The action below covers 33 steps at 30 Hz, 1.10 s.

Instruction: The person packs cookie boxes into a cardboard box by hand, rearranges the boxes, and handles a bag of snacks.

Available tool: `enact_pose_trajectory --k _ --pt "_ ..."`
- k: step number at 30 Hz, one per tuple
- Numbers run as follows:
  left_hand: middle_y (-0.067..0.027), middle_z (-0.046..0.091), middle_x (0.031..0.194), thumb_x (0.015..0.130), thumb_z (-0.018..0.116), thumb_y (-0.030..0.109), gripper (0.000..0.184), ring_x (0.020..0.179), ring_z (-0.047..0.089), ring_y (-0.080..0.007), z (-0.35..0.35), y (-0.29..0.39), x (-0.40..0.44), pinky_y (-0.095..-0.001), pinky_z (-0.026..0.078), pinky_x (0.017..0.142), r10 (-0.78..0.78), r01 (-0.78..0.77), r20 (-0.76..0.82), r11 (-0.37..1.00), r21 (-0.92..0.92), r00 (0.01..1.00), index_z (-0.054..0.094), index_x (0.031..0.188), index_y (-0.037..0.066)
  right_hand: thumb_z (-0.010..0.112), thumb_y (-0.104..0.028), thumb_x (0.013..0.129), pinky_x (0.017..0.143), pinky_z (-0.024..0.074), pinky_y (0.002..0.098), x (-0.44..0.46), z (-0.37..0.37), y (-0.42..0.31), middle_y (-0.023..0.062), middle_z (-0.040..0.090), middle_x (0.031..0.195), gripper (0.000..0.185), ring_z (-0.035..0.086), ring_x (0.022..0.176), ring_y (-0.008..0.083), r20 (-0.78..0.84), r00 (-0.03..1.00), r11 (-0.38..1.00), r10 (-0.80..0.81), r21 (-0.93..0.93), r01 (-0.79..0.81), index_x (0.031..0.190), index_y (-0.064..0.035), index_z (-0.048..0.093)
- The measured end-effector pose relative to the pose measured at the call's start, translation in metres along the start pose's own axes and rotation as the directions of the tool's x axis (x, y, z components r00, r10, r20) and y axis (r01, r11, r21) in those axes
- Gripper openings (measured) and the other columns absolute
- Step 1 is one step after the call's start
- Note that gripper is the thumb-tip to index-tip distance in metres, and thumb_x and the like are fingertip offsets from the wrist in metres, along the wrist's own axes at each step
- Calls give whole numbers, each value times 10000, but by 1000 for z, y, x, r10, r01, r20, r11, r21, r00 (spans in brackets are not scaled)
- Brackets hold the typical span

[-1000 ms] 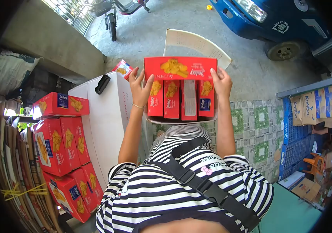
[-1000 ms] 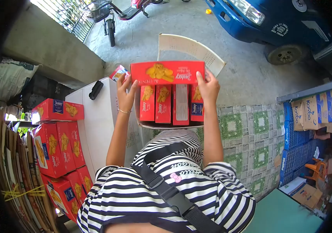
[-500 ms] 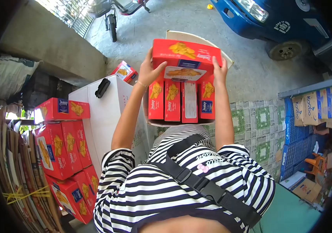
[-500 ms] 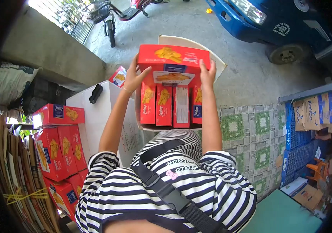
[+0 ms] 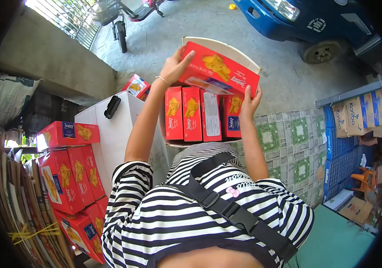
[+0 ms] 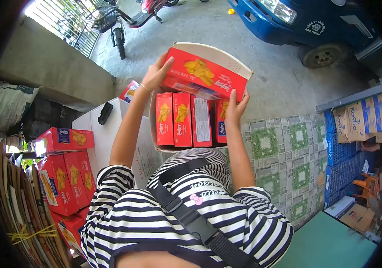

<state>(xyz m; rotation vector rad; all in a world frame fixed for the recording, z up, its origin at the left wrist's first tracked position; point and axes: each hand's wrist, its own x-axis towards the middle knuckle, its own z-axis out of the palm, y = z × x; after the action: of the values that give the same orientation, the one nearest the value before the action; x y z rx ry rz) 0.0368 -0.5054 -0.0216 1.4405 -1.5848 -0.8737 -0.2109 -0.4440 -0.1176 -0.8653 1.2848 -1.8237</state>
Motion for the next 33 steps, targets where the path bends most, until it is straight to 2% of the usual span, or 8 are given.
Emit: enact_pose_trajectory --k 4,7,8,15,18,23,24,33 --pt "-180 606 1040 753 621 484 689 959 589 -235 -17 -32 -3 -311 446 829 -192 191 -40 981 -18 981 461 1227 10 567 -237 862 919 370 328 -10 25 4 159 459 1185 485 464 1073 214 64 996 998 -55 -39 57 1221 19 365" --pt "-35 627 843 745 653 447 540 647 551 -85 -32 -69 -14 -210 419 515 -364 322 -122 906 -274 923 564 1106 55 619 -235 812 927 363 353 -16 49 3 187 457 1207 515 473 1086 283 123 973 918 -193 -328 223 1203 22 401" --pt "20 598 777 753 651 438 475 561 468 -30 -34 -77 -17 -170 325 441 -424 354 -133 863 -362 896 585 1053 76 625 -216 800 924 368 352 -20 57 -1 196 473 1186 525 472 1089 292 129 957 879 -260 -380 289 1209 26 400" --pt "-11 616 882 784 635 407 491 685 541 -59 -33 -96 -34 -188 412 522 -375 262 -224 874 -409 900 558 1108 46 652 -186 768 877 412 357 10 75 -6 185 554 1089 478 531 1009 290 250 939 900 -237 -307 309 1163 17 473" --pt "-86 592 1070 805 632 337 557 934 563 -137 -25 -95 -39 -255 446 799 -284 122 -312 885 -449 907 455 1241 39 664 -178 754 856 427 353 30 81 -1 167 585 1047 484 561 968 279 261 936 871 -237 -369 323 1163 3 479" --pt "-144 582 1108 756 644 437 723 997 566 -193 0 -108 -35 -294 432 847 -255 177 -429 961 -214 867 378 1307 51 678 -108 732 835 438 301 51 63 16 126 596 1042 421 570 956 201 296 948 951 -120 -240 195 1110 -13 519" --pt "-153 581 1113 737 653 454 747 1006 568 -208 3 -117 -35 -303 430 852 -262 145 -411 945 -293 873 384 1304 50 675 -87 730 835 439 302 50 56 23 123 595 1047 415 569 959 199 298 950 953 -96 -248 174 1108 -11 520" --pt "-104 646 969 748 670 338 566 844 609 -123 -3 -104 -62 -265 480 739 -208 138 -307 962 -235 929 509 1206 48 621 -39 760 943 363 317 -33 20 30 161 510 1169 458 494 1088 221 48 999 976 27 -215 -16 1171 37 433"
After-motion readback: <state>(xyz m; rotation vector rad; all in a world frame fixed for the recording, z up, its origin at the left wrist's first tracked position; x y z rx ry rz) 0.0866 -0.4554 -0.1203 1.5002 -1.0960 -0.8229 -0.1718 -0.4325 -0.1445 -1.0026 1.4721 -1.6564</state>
